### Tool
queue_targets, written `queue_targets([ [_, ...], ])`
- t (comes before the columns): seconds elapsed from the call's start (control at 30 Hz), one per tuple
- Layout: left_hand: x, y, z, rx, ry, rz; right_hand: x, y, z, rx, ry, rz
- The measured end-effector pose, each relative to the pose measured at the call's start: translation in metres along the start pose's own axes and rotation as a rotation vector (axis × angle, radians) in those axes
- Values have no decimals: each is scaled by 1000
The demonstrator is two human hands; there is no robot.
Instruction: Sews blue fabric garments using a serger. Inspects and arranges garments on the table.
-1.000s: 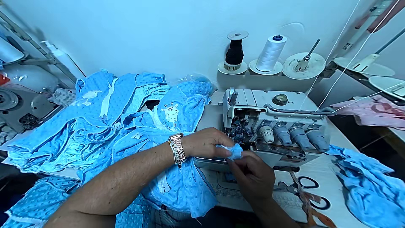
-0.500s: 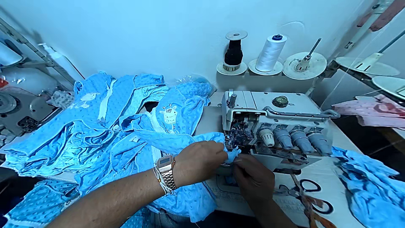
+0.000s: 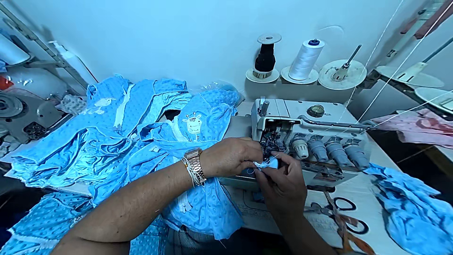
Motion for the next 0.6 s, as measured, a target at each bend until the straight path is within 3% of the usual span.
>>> queue_targets([
  [0.2, 7, 3, 8, -56, 121, 28, 5, 0, -9, -23, -242, 83],
  [0.33, 19, 6, 12, -58, 123, -33, 0, 8, -13, -40, -284, 40],
  [0.5, 24, 26, -8, 33, -135, -179, -13, 14, -4, -217, -216, 17],
  [0.6, 25, 32, -17, 46, -246, -222, -14, 12, -4, -226, -244, 39],
])
Point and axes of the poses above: each hand's wrist, its own y-axis away from the middle knuckle, its own x-axis out of the palm, z = x × y, the point moved 10 cm from there along -y, towards the middle knuckle, and after that the axes turned 10 degrees about -z, right-handed, at the moved point
